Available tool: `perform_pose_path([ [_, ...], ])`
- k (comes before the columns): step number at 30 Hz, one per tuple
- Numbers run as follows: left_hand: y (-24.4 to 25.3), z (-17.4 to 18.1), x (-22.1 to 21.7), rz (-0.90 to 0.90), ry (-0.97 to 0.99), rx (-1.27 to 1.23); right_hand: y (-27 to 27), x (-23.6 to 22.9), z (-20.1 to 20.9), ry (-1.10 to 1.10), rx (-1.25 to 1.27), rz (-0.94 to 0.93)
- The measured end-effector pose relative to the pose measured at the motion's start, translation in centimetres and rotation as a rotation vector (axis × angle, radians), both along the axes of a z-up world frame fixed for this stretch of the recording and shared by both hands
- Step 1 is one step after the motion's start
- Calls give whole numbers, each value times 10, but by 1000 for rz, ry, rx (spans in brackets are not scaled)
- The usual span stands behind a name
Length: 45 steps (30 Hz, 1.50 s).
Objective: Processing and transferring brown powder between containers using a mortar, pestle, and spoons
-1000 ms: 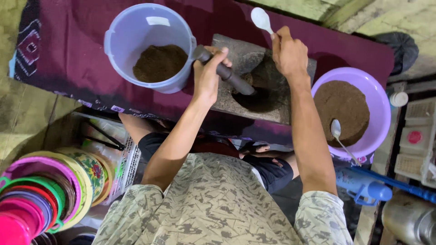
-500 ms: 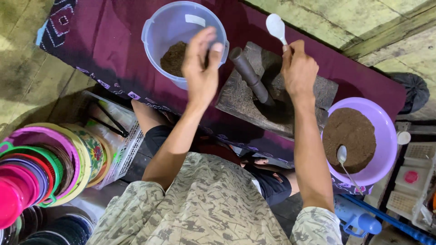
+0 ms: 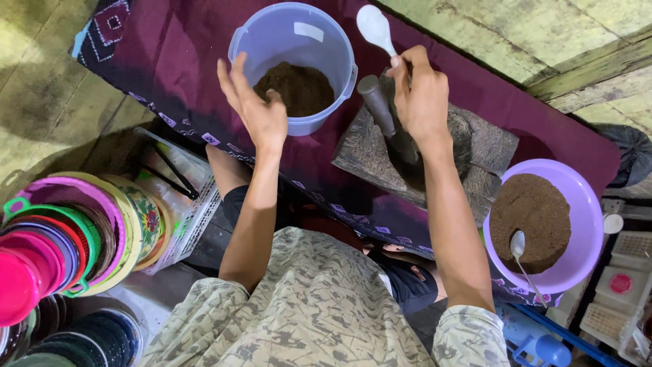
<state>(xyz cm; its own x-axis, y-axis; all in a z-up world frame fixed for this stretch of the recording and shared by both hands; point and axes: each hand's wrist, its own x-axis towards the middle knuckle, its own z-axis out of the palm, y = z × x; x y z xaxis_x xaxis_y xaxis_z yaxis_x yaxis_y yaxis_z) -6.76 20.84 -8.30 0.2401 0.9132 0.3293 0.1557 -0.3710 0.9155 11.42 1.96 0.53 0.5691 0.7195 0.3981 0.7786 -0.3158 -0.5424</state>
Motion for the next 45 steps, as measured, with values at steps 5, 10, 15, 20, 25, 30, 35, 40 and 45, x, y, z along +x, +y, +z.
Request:
perform_pose_path([
  [5, 0, -7, 7, 27, -270, -179, 6, 1, 7, 100, -11, 30],
  [10, 3, -19, 12, 22, -486, -247, 15, 10, 9, 201, -69, 72],
  [15, 19, -23, 15, 69, -635, -233, 29, 23, 17, 336, -190, 104],
  [20, 34, -15, 18, 52, -639, -187, 51, 29, 21, 482, -85, 267],
  [25, 51, -18, 14, 40, -697, -151, 76, 39, 14, 625, -31, 359],
  [30, 66, -23, 6, 58, -653, -125, 92, 42, 9, 636, -22, 524],
  [35, 79, -40, 6, 59, -710, -138, 110, 47, -1, 776, -130, 439],
  [40, 80, -46, 2, 106, -665, -220, 113, 44, -2, 759, -218, 425],
  [45, 73, -31, 0, 89, -562, -168, 109, 40, 5, 761, -277, 385],
])
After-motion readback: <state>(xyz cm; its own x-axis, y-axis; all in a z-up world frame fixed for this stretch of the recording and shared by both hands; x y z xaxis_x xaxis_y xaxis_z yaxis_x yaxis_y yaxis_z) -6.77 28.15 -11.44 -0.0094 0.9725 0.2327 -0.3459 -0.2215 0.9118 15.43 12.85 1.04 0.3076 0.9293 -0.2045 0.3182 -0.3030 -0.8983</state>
